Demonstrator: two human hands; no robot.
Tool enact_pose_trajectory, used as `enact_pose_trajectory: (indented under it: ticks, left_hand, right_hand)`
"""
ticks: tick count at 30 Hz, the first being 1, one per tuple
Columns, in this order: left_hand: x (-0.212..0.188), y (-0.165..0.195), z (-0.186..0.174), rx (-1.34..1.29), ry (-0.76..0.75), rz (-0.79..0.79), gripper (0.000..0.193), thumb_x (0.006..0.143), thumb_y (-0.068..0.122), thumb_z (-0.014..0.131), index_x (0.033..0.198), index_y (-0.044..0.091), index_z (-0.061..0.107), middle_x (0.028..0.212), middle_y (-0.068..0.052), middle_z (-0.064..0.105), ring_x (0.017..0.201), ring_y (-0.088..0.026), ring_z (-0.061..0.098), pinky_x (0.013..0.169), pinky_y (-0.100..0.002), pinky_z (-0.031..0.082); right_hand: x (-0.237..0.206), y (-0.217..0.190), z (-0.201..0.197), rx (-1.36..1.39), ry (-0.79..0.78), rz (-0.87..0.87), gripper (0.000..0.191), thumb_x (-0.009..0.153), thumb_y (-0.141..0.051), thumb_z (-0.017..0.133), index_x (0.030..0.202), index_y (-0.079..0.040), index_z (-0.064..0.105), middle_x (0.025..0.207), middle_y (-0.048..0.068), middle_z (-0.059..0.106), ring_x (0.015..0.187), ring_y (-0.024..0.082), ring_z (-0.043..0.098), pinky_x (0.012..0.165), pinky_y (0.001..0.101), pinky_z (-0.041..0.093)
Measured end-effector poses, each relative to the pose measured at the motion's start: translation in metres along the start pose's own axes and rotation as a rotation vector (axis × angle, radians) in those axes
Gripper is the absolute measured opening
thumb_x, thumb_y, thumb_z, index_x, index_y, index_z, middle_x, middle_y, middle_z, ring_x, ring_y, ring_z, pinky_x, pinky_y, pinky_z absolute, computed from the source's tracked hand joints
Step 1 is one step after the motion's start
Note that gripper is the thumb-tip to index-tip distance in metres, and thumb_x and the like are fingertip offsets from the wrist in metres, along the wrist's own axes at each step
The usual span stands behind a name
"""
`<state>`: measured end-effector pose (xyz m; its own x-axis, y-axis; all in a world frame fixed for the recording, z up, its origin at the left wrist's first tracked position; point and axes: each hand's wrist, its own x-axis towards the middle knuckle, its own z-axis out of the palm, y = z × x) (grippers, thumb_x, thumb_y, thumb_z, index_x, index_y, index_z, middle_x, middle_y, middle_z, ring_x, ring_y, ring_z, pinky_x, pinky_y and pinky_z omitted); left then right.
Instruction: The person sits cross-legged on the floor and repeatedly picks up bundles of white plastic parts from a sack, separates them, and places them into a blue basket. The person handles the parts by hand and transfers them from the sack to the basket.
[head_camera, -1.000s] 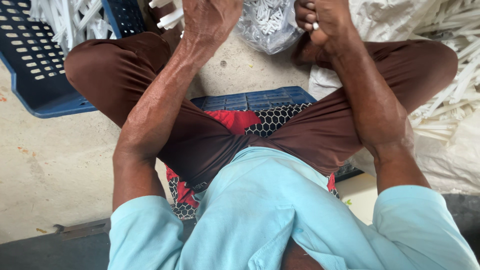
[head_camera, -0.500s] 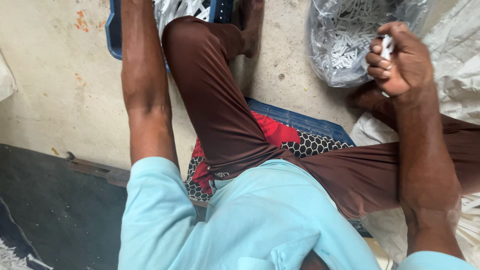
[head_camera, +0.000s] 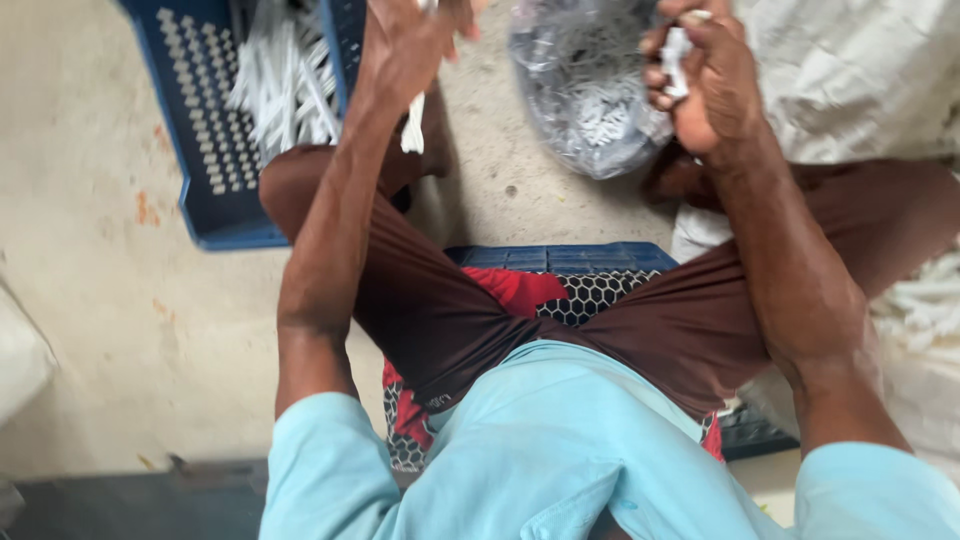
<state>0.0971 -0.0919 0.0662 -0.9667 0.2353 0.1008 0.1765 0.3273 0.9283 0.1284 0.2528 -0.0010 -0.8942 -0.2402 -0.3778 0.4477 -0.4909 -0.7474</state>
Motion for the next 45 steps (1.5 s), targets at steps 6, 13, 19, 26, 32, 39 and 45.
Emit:
enact_pose_trajectory:
  ticks: [6,13,19,26,32,39,45]
  left_hand:
    - [0.005,-0.032,0.070,-0.203,-0.145,-0.043,0.020,0.100,0.003,0.073,0.115,0.004,0.061,0.102,-0.010,0.072,0.083,-0.017,0.079,0.059,-0.028,0.062]
    - [0.009,-0.048,0.089,-0.226,-0.140,0.012,0.020,0.103,0.006,0.074,0.121,0.003,0.067,0.104,-0.010,0.077,0.083,-0.017,0.079,0.066,-0.029,0.067]
    - [0.005,-0.055,0.086,-0.071,-0.096,-0.085,0.013,0.103,0.011,0.073,0.114,0.005,0.072,0.097,-0.009,0.079,0.078,-0.014,0.080,0.062,-0.027,0.067]
    - [0.008,-0.060,0.091,-0.047,-0.068,-0.038,0.016,0.108,0.017,0.065,0.117,0.004,0.070,0.093,-0.010,0.079,0.077,-0.012,0.080,0.059,-0.025,0.066]
    - [0.008,-0.057,0.095,0.062,-0.090,-0.197,0.020,0.104,0.021,0.065,0.116,0.006,0.071,0.081,-0.010,0.078,0.066,-0.013,0.076,0.047,-0.026,0.056]
    - [0.005,-0.062,0.095,-0.013,-0.070,-0.078,0.020,0.106,0.018,0.066,0.118,0.002,0.070,0.094,-0.012,0.078,0.076,-0.013,0.081,0.053,-0.025,0.063]
    - [0.006,-0.068,0.097,0.010,-0.066,-0.071,0.022,0.108,0.022,0.067,0.119,0.003,0.068,0.097,-0.013,0.079,0.077,-0.013,0.082,0.052,-0.024,0.064]
  right_hand:
    - [-0.002,-0.002,-0.019,-0.041,-0.070,-0.076,0.001,0.111,-0.005,0.064,0.111,-0.005,0.063,0.096,0.012,0.073,0.075,0.015,0.070,0.049,0.0210,0.047]
    - [0.001,-0.008,-0.024,-0.085,0.003,-0.095,0.011,0.110,-0.012,0.070,0.110,-0.001,0.067,0.104,0.013,0.076,0.082,0.013,0.074,0.047,0.0156,0.044]
    - [0.006,-0.001,-0.021,-0.004,-0.026,-0.048,0.034,0.106,-0.032,0.058,0.113,-0.001,0.068,0.102,0.017,0.076,0.081,0.016,0.077,0.046,0.0161,0.046]
    - [0.012,0.005,-0.031,-0.055,-0.085,-0.026,0.014,0.115,-0.011,0.063,0.117,0.003,0.064,0.105,0.020,0.074,0.084,0.019,0.074,0.047,0.0167,0.046]
    - [0.013,0.007,-0.035,0.099,-0.171,0.035,0.023,0.120,-0.014,0.055,0.109,0.004,0.064,0.097,0.018,0.073,0.078,0.018,0.072,0.047,0.0165,0.047]
    - [0.007,0.002,-0.033,0.169,-0.113,-0.017,0.018,0.109,-0.018,0.060,0.106,-0.001,0.066,0.096,0.013,0.073,0.087,0.020,0.075,0.053,0.0204,0.045]
    - [0.008,-0.002,-0.022,-0.044,-0.053,-0.019,0.005,0.103,0.002,0.071,0.107,0.001,0.068,0.097,0.014,0.075,0.074,0.010,0.067,0.051,0.0172,0.040]
